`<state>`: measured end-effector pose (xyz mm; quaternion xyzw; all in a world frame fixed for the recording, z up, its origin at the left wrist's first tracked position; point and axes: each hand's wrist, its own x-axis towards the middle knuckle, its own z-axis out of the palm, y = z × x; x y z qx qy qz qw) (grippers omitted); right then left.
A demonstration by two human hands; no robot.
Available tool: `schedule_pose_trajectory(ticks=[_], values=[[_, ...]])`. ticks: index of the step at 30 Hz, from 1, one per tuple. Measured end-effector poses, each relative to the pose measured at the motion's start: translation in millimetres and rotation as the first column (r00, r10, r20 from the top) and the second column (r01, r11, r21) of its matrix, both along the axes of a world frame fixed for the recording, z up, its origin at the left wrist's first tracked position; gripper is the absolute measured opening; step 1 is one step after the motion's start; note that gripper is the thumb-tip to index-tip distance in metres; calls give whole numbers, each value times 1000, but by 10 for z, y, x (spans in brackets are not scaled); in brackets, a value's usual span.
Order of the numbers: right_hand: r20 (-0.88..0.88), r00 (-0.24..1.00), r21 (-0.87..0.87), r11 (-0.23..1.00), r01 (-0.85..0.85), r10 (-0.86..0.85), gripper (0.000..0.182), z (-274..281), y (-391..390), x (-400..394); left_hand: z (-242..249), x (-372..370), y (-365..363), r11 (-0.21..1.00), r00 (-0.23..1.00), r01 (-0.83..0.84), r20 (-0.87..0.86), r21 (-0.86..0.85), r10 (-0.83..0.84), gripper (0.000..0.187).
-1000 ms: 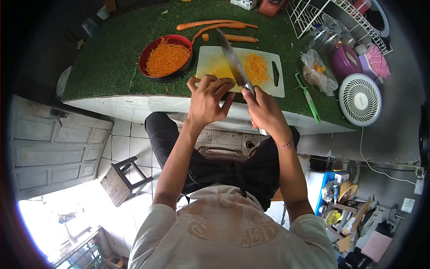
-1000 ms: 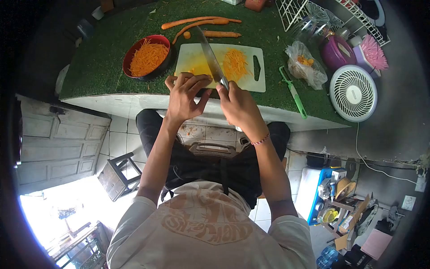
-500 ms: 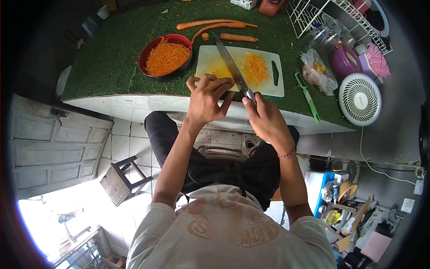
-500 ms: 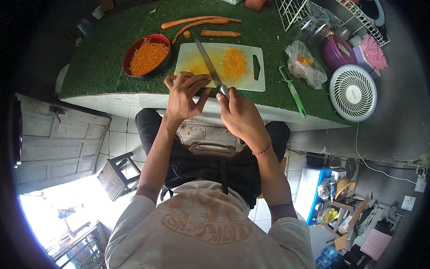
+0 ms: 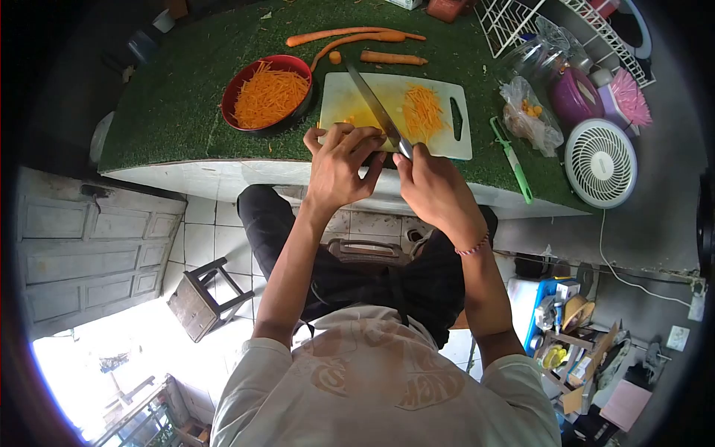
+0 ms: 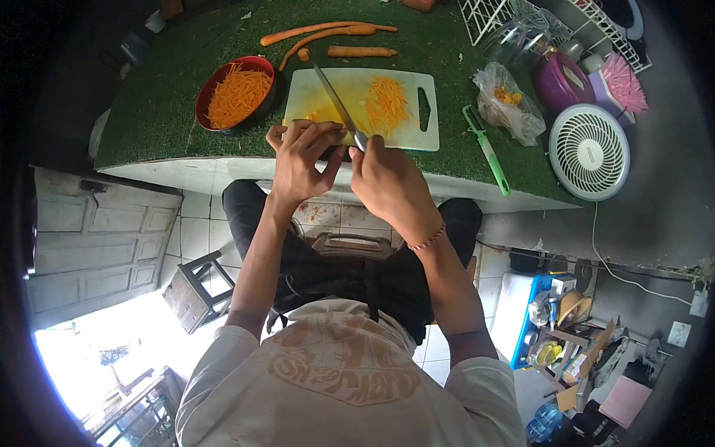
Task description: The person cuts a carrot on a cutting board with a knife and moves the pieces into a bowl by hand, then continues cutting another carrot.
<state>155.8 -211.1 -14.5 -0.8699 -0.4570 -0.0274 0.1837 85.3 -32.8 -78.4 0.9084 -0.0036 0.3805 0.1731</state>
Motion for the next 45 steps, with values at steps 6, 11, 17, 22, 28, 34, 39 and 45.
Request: schedule_pose_trajectory(ticks=[6, 11, 17, 22, 28, 34, 39, 45], values=[[-485, 851, -15, 976, 219, -199, 42, 57, 185, 104, -25, 6, 12, 1000, 999, 4, 32, -15, -3, 22], [-632, 756, 29, 969, 244, -171, 45, -63, 16, 91, -3, -15, 4, 1000, 1000, 0, 16, -31, 1, 22], [-442, 896, 114, 989, 93, -33, 41, -89, -115, 41, -13, -11, 8, 999, 1000, 8, 20, -35, -7, 23], [-326, 945, 93, 993, 67, -33, 38, -163, -100, 55, -13, -16, 8, 999, 1000, 7, 23, -39, -6, 24], [-186, 981, 172, 985, -21, 53, 35, -224, -146, 42, -6, -18, 9, 999, 1000, 6, 15, -36, -6, 25], [70, 990, 90, 987, -132, 126, 35, -195, -129, 51, -19, -14, 11, 999, 1000, 8, 28, -31, -7, 24], [-17, 1000, 56, 998, -26, 27, 35, -40, -31, -9, 1, -15, 8, 999, 1000, 6, 14, -38, -5, 23], [-274, 947, -67, 986, 153, -166, 40, 67, 211, 48, -46, 5, 19, 999, 999, 13, 42, -30, -11, 24]])
